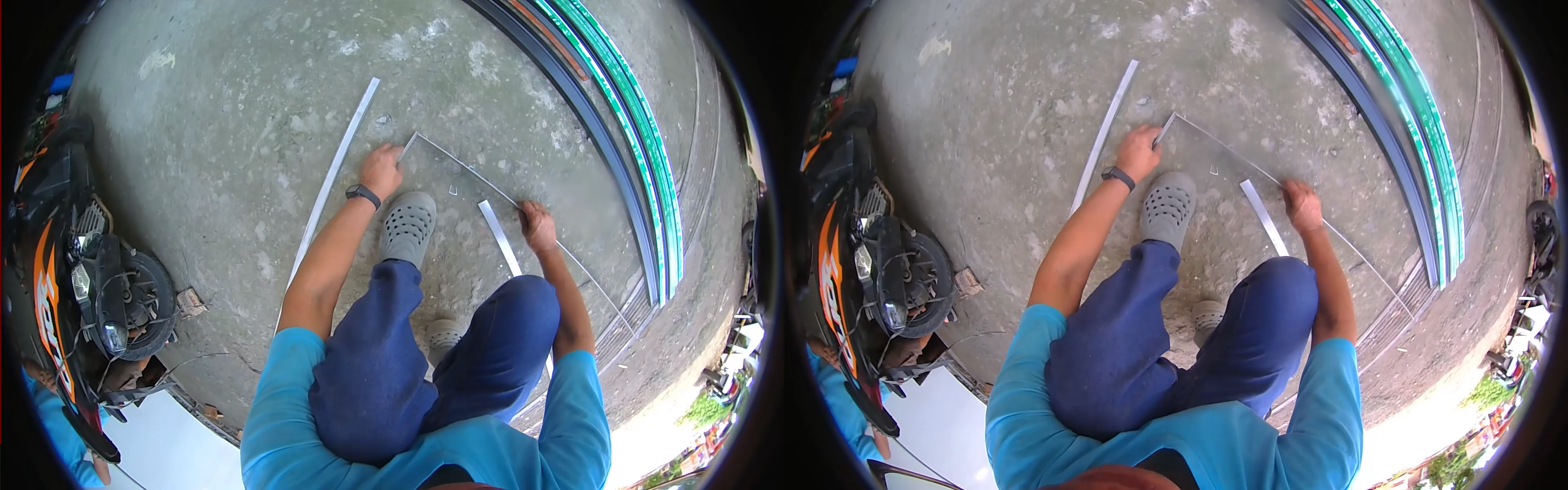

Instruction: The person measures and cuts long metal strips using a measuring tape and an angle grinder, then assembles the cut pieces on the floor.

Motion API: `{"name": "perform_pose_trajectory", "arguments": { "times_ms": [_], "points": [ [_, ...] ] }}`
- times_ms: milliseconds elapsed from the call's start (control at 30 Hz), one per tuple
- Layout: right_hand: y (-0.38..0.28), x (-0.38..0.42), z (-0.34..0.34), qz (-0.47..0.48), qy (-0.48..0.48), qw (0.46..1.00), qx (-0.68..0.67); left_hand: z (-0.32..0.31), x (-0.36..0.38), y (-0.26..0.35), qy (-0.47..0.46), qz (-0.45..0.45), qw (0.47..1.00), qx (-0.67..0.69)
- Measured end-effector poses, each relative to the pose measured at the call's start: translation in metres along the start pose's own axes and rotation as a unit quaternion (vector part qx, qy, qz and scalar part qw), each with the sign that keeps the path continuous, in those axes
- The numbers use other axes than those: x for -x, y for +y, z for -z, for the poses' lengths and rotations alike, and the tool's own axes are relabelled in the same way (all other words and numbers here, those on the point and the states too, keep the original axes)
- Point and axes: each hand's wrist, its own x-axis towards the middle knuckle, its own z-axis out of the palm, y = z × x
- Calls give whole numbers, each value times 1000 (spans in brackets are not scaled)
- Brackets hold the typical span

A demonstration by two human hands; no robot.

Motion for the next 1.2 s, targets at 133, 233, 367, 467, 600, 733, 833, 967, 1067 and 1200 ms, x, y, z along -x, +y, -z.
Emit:
{"name": "perform_pose_trajectory", "arguments": {
  "times_ms": [133,233,367,467,600,733,833,967,1067,1200],
  "points": [
    [-3,-1,-1,-12,8,1000,-6,4,1,2,-8,2,1000,-2],
    [-4,-1,-1,-17,0,1000,6,3,0,1,-10,3,1000,-2],
    [-5,0,-2,-19,2,1000,18,4,1,4,-20,16,1000,-8],
    [-5,0,-4,-32,-1,999,17,5,1,6,-26,23,999,-8],
    [-5,1,-3,-32,-1,999,17,6,2,6,-29,25,999,-5],
    [-7,-1,0,-31,-4,999,14,6,1,7,-34,27,999,-14],
    [-8,-2,1,-37,-11,999,11,7,1,9,-31,21,999,-14],
    [-8,-3,-1,-45,-14,999,20,8,1,11,-29,16,999,-14],
    [-7,-3,-2,-45,-14,999,23,7,2,10,-22,13,999,-20],
    [-8,-3,-5,-36,-7,999,5,3,4,8,-30,29,998,-49]
  ]
}}
